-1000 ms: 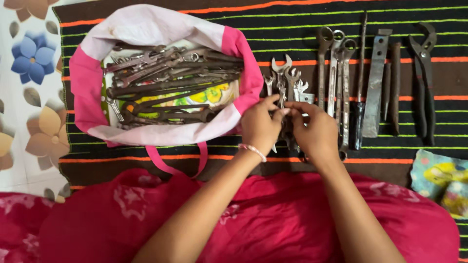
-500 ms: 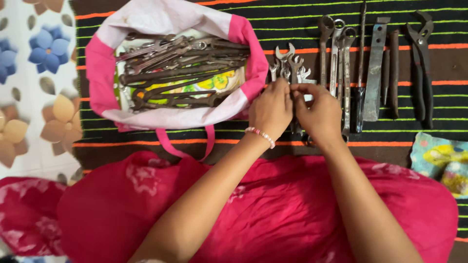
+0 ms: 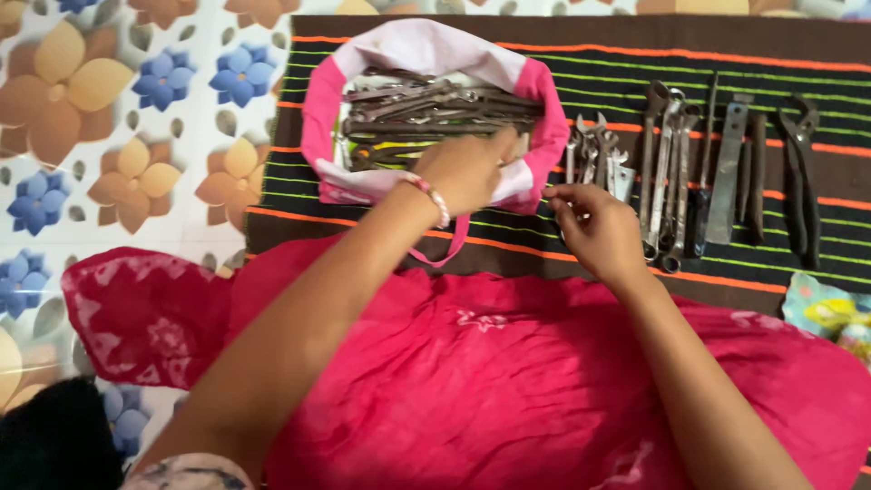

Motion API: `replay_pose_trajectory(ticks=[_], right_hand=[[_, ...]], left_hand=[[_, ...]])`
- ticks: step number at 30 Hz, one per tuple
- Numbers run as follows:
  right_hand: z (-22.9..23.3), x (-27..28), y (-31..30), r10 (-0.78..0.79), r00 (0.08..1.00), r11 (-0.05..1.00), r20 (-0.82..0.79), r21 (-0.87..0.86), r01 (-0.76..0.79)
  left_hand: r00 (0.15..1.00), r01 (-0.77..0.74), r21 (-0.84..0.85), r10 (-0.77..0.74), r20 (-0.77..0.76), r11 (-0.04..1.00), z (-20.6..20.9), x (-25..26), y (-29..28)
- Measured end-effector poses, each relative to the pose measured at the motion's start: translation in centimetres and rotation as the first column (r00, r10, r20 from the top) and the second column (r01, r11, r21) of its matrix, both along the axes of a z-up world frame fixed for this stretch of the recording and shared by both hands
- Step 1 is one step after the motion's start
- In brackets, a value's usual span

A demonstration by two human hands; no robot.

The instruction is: The person sits on the floor and repeatedly takes metal tools from a pink and white bag, then places them in a row on a striped mat. The tools include wrenches, pliers, and other metal implements. The person continues this process throughout the clip.

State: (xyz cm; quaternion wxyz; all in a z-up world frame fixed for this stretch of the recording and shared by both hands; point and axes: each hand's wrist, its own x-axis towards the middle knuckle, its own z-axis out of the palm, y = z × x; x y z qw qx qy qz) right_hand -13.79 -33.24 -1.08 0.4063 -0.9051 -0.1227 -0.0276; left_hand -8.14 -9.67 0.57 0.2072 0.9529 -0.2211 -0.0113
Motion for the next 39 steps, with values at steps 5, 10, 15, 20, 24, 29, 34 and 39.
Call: replay_pose_trajectory(ticks=[5, 10, 15, 20, 24, 29, 34, 39], right_hand=[[1.6, 1.4, 2.8, -0.042, 0.99, 0.992, -0.136, 0.114, 0.058], [0.1, 4.4, 6.8, -0.029, 0.998, 1.0, -0.058, 0.01, 0.03], [-4.8, 7.5, 10.7, 0.009, 1.0, 0.999, -0.012, 0.041, -0.009], [-7.1, 8.0, 12.9, -0.056, 0.997, 0.985, -0.045, -0.169, 0.047], [-7.7, 7.3, 13.3, -0.018, 0.993, 0.973, 0.117, -0.226, 0.044], [-7.8, 7.1, 12.8, 0.01, 0.99, 0.971, 0.137, -0.236, 0.023], [-7.2, 6.4, 12.6, -0.002, 0.996, 0.978, 0.086, -0.21, 0.02], [-6.2, 5.4, 11.4, -0.048, 0.997, 0.998, 0.063, -0.035, 0.051]], left_hand=[[0.973, -0.232, -0.12, 0.229, -0.043, 0.965, 0.5, 0.6, 7.2], [0.957, -0.283, 0.026, 0.284, -0.058, 0.959, -1.6, 3.1, 7.7], [0.986, -0.158, 0.039, 0.16, -0.051, 0.987, -4.9, 4.5, 7.1], [0.976, -0.202, 0.178, 0.214, -0.049, 0.963, -7.9, 5.7, 6.2], [0.954, -0.249, 0.252, 0.282, -0.101, 0.935, -9.5, 6.2, 5.6], [0.937, -0.281, 0.289, 0.327, -0.122, 0.915, -11.3, 6.3, 5.5], [0.962, -0.263, 0.244, 0.273, -0.007, 0.933, -11.2, 6.1, 5.9], [0.971, -0.186, 0.213, 0.213, -0.11, 0.959, -7.8, 5.8, 6.0]])
